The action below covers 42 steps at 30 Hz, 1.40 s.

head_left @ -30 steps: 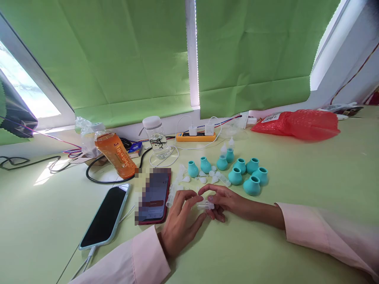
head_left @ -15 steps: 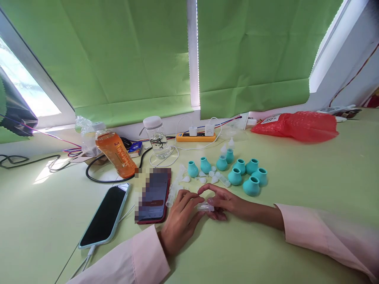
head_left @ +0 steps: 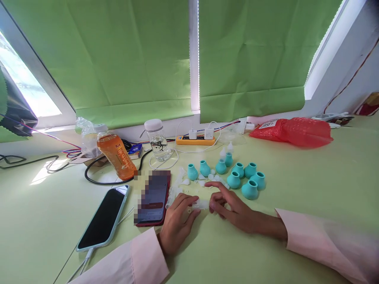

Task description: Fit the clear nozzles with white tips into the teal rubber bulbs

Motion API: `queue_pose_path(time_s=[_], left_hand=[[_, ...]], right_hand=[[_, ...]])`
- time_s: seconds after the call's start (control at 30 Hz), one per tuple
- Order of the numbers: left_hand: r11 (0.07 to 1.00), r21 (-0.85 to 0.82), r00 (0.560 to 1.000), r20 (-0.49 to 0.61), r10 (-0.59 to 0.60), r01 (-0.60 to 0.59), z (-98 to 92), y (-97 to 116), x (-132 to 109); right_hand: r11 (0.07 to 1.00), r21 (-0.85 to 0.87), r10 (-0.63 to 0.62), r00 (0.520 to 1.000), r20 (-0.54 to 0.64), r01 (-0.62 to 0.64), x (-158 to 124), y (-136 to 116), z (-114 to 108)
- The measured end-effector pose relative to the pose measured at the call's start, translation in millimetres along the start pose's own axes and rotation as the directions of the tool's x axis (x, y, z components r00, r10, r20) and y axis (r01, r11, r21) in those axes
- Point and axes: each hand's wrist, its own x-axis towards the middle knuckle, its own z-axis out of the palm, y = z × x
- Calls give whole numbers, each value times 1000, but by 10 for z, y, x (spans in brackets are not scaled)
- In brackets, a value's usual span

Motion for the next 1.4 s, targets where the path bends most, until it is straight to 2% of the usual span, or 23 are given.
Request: queue_pose_path(time_s=[0.03,0.1,0.17,0.23,0.3,0.37,0.43,0.5,0.57,0.7,0.77,0.9,0.97,1.03,1.1,1.2,1.3,1.4], left_hand=[[1000,1,1000,5,-20,20,-6,7,4],[1000,0,1000,8,-26,26,-15,20,9],[1000,-3,1000,0,-17,17,-18,31,12],[1000,2,1000,-13,-20,20,-20,37,17],[1000,18,999,-31,-23,24,-20,39,26],[999,36,999,-49,-4,5,-18,37,35],[999,43,998,-64,23,-20,-14,28,41],[999,37,997,-63,32,-30,-8,15,41],[999,29,998,-50,25,-23,-4,5,37],[1000,18,999,-30,17,-16,-9,11,33],[1000,13,999,-35,12,-12,-15,21,37],[1000,19,996,-83,-16,18,-16,19,45],[1000,18,994,-110,-7,9,-10,9,43],[1000,6,992,-127,22,-22,-4,3,37],[999,-5,990,-131,51,-52,1,5,26],[998,12,991,-122,55,-54,3,20,4],[999,29,991,-127,35,-31,3,39,-15],[992,5,989,-74,130,-130,5,46,-27]], right_hand=[[971,-216,-114,992,-50,101,-22,0,-64],[769,-603,-304,951,-52,213,-65,-1,-242],[556,-821,-346,935,-82,134,-105,-16,-448],[398,-915,-265,948,-178,-61,-138,-54,-630],[271,-937,-120,958,-260,-220,-162,-104,-746],[190,-938,25,957,-290,-290,-173,-144,-791],[162,-937,133,948,-289,-309,-172,-157,-794],[170,-929,199,934,-295,-330,-164,-141,-790],[214,-919,214,934,-286,-331,-157,-116,-801],[371,-902,148,973,-179,-223,-173,-138,-837],[497,-858,51,991,-121,-130,-193,-179,-806],[756,-646,-198,977,-77,103,-206,-133,-555],[851,-504,-211,975,-68,149,-186,-21,-373],[941,-310,-186,973,-136,136,-156,102,-214],[980,-168,-129,979,-156,102,-132,184,-108],[985,-159,-91,987,-132,70,-126,190,-51],[954,-265,-173,978,-115,138,-152,127,-50],[918,-332,-274,952,-138,216,-177,88,-52]])
